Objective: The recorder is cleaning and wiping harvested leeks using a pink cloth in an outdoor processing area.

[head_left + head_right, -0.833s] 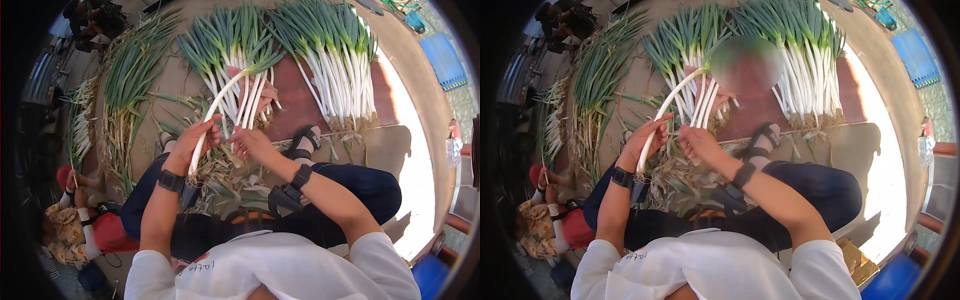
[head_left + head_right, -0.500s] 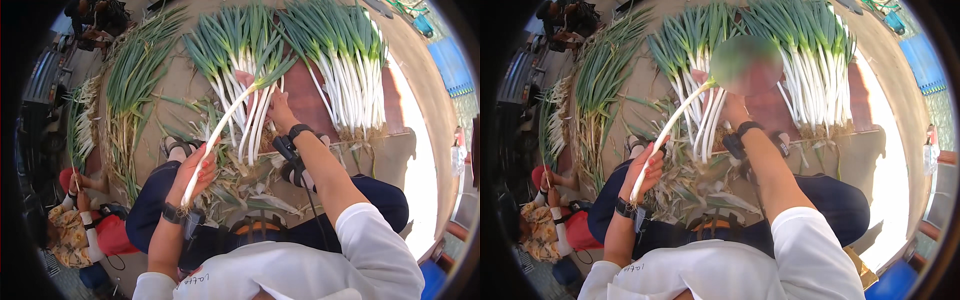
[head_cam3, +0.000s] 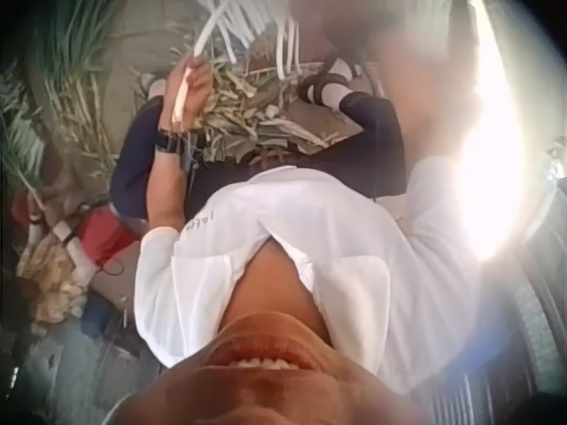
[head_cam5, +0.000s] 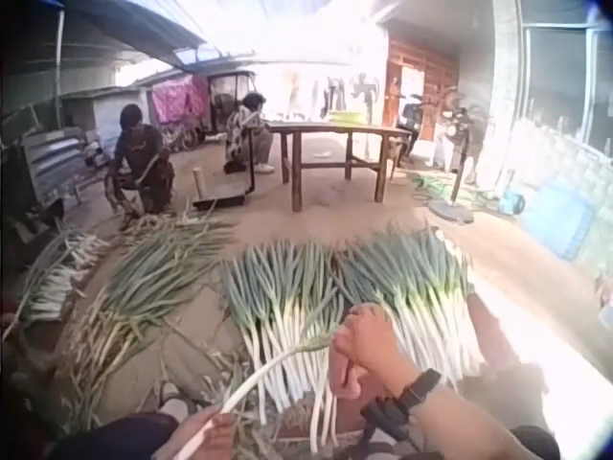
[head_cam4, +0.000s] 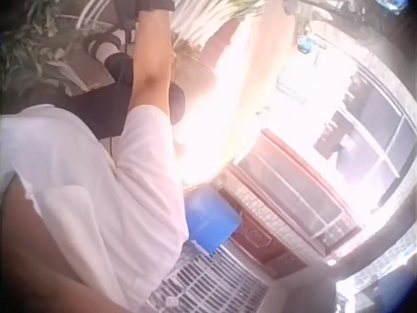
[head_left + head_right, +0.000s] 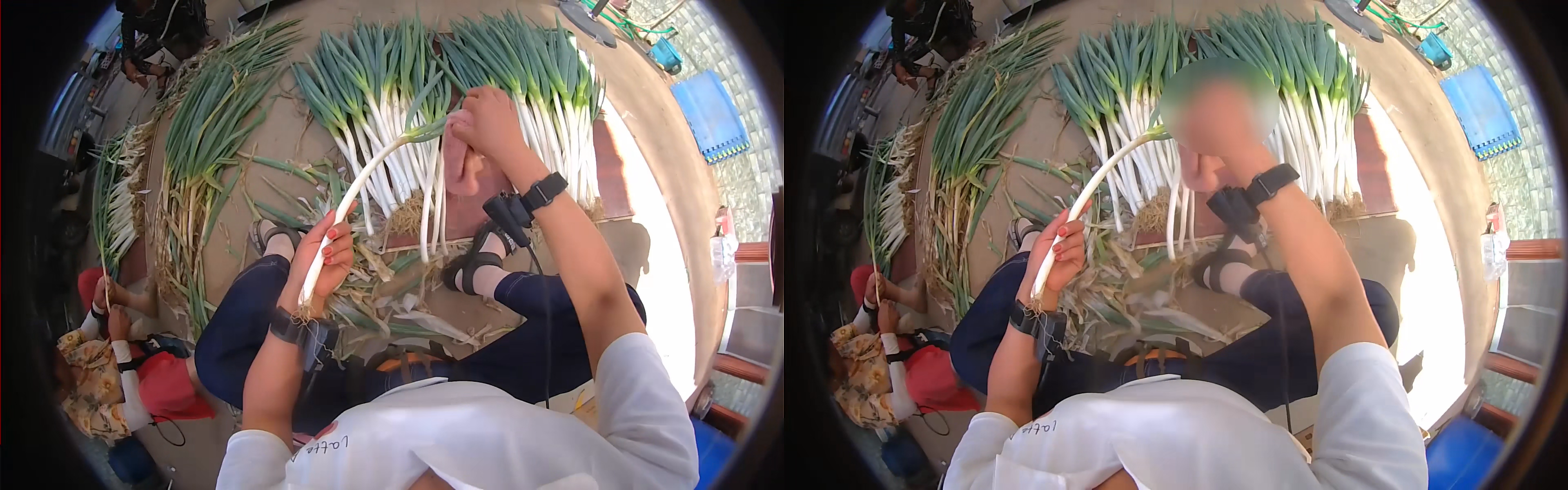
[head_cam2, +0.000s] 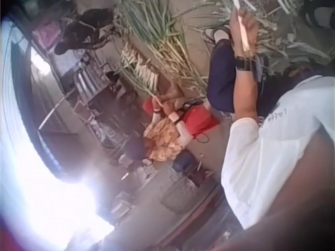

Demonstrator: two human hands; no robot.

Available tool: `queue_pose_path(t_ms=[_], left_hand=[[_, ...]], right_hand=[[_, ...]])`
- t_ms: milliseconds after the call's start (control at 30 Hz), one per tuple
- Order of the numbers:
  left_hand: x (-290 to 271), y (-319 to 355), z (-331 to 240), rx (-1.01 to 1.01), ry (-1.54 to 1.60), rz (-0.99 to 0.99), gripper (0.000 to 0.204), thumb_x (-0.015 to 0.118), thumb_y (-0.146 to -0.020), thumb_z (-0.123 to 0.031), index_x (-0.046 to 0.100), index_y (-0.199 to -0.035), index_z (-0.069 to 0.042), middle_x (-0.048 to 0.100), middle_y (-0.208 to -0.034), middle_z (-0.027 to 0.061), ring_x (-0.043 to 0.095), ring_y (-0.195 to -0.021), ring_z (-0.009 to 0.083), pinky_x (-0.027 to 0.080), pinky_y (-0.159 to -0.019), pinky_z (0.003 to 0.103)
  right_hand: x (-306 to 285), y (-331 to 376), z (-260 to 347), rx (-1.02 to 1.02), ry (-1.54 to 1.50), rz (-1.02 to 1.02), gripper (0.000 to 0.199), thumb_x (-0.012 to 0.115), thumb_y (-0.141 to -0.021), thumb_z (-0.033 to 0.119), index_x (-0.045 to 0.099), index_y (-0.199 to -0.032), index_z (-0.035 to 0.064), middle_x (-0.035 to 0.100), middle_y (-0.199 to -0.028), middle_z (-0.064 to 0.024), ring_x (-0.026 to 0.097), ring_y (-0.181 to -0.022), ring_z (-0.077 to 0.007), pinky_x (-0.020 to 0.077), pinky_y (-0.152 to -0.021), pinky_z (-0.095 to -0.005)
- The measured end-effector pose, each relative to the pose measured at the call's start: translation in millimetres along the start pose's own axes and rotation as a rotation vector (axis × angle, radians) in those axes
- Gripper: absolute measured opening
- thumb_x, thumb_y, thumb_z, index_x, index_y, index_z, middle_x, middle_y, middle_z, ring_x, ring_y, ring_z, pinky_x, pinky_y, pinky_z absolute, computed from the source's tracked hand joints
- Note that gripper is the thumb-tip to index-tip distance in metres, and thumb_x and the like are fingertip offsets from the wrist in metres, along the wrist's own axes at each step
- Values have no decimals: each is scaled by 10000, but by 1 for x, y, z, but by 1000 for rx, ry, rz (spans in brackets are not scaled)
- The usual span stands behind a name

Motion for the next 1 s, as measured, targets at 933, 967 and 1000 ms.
queue_pose_path(t_ms=[933,967,1000], left_hand=[[43,99,65,-124,-857,-318,366,378,-939,-236,322,-1278,-109,364,-608,-22,335,-397,56,294,-359,180],[41,102,65,-96,-886,-314,356,374,-939,-231,328,-1271,-108,364,-606,-21,335,-396,57,296,-360,181],[38,104,63,-73,-915,-307,347,370,-940,-227,334,-1263,-107,364,-604,-20,335,-396,58,298,-361,182]], right_hand=[[126,83,32,502,-1472,32,130,505,-812,155,449,-858,46,506,-790,-88,547,-712,-160,474,-577,-311],[120,78,54,503,-1486,50,130,505,-812,155,449,-858,46,506,-790,-88,547,-712,-160,474,-577,-311],[102,73,88,670,-1757,-92,83,466,-786,103,420,-832,52,487,-729,-80,528,-653,-161,455,-549,-299]])
Point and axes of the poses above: each hand's wrist, its own y-axis away from the middle knuckle, its own x-axis out of the palm, z = x × y, the point moved 4 cm from there along -y, towards the middle knuckle
